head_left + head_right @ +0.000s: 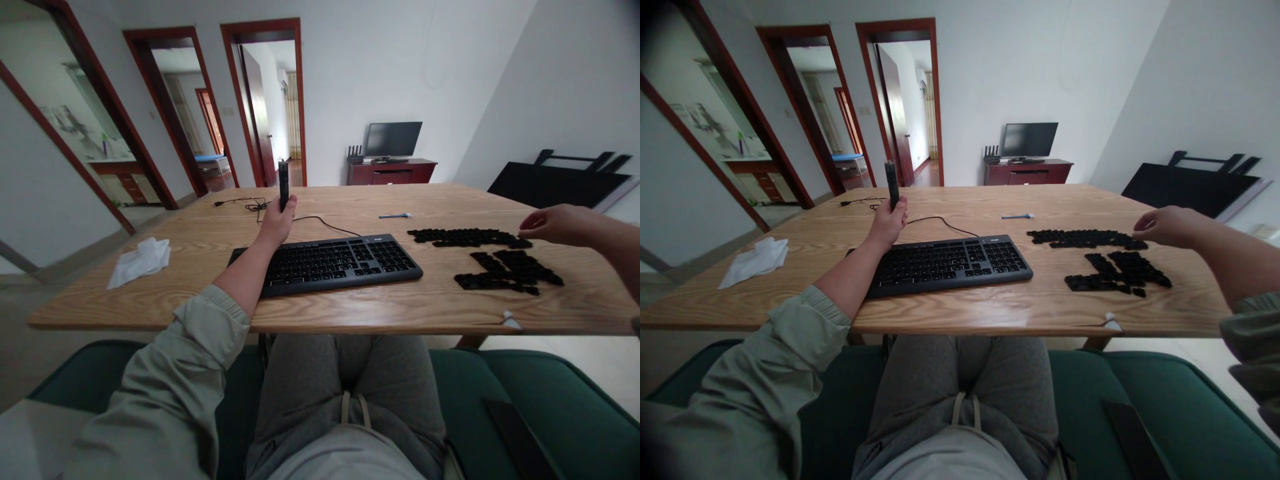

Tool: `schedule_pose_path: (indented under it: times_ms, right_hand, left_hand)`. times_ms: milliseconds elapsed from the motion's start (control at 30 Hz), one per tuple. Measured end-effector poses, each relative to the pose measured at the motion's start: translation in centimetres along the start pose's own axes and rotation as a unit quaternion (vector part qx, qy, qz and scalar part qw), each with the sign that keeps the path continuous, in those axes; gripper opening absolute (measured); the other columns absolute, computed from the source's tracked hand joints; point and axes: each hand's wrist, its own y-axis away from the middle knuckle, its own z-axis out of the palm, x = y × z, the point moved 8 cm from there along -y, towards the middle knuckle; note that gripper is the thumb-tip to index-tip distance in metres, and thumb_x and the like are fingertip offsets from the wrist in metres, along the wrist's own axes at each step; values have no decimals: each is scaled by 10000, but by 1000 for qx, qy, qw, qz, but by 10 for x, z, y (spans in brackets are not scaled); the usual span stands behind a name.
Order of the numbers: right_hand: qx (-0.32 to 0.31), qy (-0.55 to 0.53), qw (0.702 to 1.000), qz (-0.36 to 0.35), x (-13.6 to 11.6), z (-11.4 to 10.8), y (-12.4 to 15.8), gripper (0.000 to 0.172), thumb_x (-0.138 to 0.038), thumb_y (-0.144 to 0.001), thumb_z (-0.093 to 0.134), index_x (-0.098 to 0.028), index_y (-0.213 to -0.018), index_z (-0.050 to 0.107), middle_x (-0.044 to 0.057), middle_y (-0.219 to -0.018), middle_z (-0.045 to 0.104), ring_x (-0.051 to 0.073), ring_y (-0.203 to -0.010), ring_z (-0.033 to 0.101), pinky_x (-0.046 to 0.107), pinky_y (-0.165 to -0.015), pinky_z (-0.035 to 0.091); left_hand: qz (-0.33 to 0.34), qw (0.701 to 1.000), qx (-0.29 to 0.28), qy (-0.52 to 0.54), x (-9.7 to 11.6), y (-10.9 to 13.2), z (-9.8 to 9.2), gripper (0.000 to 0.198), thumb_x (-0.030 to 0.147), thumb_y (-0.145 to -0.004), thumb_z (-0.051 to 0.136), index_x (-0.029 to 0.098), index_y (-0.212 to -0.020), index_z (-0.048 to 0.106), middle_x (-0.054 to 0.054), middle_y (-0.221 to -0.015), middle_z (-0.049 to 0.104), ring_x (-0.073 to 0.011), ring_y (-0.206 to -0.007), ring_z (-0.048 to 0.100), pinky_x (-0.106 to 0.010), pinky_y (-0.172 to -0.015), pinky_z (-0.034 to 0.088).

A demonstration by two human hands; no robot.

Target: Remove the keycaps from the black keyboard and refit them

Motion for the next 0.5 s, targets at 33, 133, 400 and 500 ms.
schedule_pose_path:
  times_ms: [33,133,400,500]
  right_hand:
    - [-11,1,1000,4,-5,3,1,155,-297,-702,694,-290,-566,620,77,-709,699,287,-754,626,436,-780,455]
    - [-43,-17,999,12,-19,13,6,161,-283,-705,722,-252,-570,639,130,-717,700,259,-703,619,434,-756,445]
    - [4,-10,996,-84,-28,26,-1,295,-342,-575,743,-327,-442,480,60,-557,620,295,-627,545,498,-736,397]
    - [-11,-9,998,-68,-23,30,-4,273,-351,-600,732,-319,-457,500,77,-583,630,300,-652,560,498,-760,410]
  left_hand:
    - [0,1000,0,-1,0,0,0,387,532,-886,568,208,-702,462,32,-567,453,-111,-535,459,-226,-488,365]
    - [1,1000,1,3,-1,0,-1,388,537,-884,566,209,-704,464,34,-568,450,-108,-529,452,-222,-482,355]
    - [-9,1000,-6,11,1,2,1,387,529,-884,571,212,-690,463,30,-561,446,-113,-531,446,-231,-487,349]
    - [-18,1000,-7,9,2,3,2,387,528,-883,574,213,-688,461,30,-555,441,-117,-535,450,-234,-491,352]
